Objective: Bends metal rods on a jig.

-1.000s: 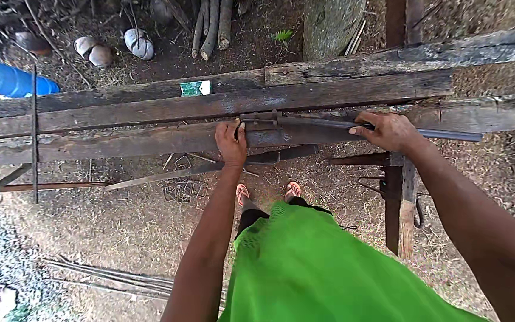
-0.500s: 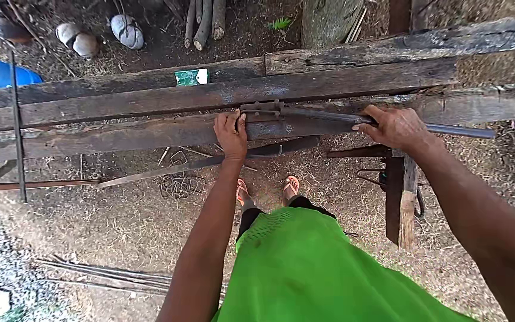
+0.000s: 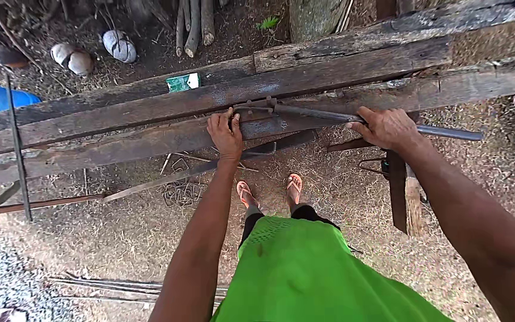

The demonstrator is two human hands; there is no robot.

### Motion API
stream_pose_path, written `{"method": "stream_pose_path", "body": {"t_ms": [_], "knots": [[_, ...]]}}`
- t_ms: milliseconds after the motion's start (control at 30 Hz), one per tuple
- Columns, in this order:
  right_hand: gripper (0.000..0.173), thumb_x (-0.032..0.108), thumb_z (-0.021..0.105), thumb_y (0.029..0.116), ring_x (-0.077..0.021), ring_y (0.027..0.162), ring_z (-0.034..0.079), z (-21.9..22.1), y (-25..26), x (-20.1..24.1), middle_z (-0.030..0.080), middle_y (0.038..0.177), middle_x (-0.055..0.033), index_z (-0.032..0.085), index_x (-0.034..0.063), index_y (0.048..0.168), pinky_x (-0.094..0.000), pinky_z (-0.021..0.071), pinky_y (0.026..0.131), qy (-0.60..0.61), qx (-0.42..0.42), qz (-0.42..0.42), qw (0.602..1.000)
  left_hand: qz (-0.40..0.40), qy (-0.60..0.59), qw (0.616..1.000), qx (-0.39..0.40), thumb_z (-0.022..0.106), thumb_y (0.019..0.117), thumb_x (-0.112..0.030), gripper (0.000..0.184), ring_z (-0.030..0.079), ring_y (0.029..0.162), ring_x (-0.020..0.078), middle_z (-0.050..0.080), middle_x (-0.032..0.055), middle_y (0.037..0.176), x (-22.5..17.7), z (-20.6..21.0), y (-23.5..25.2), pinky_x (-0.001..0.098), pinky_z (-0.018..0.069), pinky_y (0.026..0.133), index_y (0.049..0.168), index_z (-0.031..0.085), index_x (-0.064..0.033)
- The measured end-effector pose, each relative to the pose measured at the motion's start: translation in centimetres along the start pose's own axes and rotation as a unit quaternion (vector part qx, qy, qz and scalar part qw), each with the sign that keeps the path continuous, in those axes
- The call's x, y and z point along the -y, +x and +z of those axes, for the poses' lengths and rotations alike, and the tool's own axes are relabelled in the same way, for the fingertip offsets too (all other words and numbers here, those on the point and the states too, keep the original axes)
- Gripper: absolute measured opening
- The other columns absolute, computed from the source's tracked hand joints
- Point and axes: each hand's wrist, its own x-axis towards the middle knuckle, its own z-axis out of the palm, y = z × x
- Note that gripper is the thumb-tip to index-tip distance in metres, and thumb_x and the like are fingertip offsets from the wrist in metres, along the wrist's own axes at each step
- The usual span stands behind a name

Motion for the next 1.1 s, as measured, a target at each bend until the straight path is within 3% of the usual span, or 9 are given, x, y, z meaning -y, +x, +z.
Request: {"method": "stream_pose_path", "body": {"t_ms": [333,467,600,967,1100], "knots": [[0.073,0.069,0.027,0.1024,-0.0466,0.065,0.066,-0.5,0.7,-1.0,0.060,0.068,-0.0197,0.060,0.0040,0.101,-0.0619,0.0472,0.053,0.008,-0.009,-0.025,1.000,-0.044,-0.045,0.998,-0.002,0.063,0.1014,-0.026,0.029,0.062,0.106,0.0299,0.068,0.0155,0.106,-0.4,0.0,-0.1,0.0440,0.0452,0.100,0.115,0.075,-0.0032],[0.073,0.067,0.027,0.1027,-0.0484,0.067,0.066,-0.7,0.3,-0.3,0.061,0.069,-0.0211,0.060,0.0023,0.102,-0.0634,0.0480,0.055,0.000,0.002,-0.008,1.000,0.012,-0.042,0.997,0.061,0.060,0.1030,-0.028,0.032,0.064,0.103,0.0334,0.067,0.0183,0.104,0.6,-1.0,0.8,0.0483,0.0478,0.096,0.113,0.074,-0.0012],[0.071,0.066,0.028,0.1029,-0.0473,0.069,0.067,-0.5,0.1,0.2,0.062,0.071,-0.0209,0.060,0.0033,0.100,-0.0627,0.0489,0.057,-0.007,0.004,0.009,1.000,0.046,0.017,0.998,0.044,0.054,0.1037,-0.028,0.031,0.063,0.101,0.0327,0.066,0.0161,0.102,0.8,-0.7,1.0,0.0476,0.0476,0.092,0.111,0.071,-0.0032],[0.079,0.073,0.026,0.0997,-0.0514,0.078,0.068,0.9,-1.4,2.7,0.065,0.077,-0.0254,0.062,0.0036,0.100,-0.0666,0.0490,0.062,0.000,-0.002,0.100,0.995,0.053,0.043,0.996,0.052,0.050,0.1054,-0.030,0.032,0.062,0.103,0.0320,0.065,0.0151,0.106,1.0,-0.5,0.8,0.0482,0.0461,0.091,0.113,0.068,-0.0049],[0.075,0.070,0.030,0.1011,-0.0512,0.081,0.068,2.4,-4.0,6.9,0.067,0.081,-0.0256,0.064,0.0038,0.104,-0.0683,0.0496,0.066,0.039,-0.002,0.187,0.982,0.061,0.054,0.995,0.061,0.047,0.1063,-0.030,0.034,0.062,0.106,0.0352,0.065,0.0177,0.109,1.1,-0.3,1.1,0.0506,0.0459,0.093,0.115,0.067,-0.0043]]}}
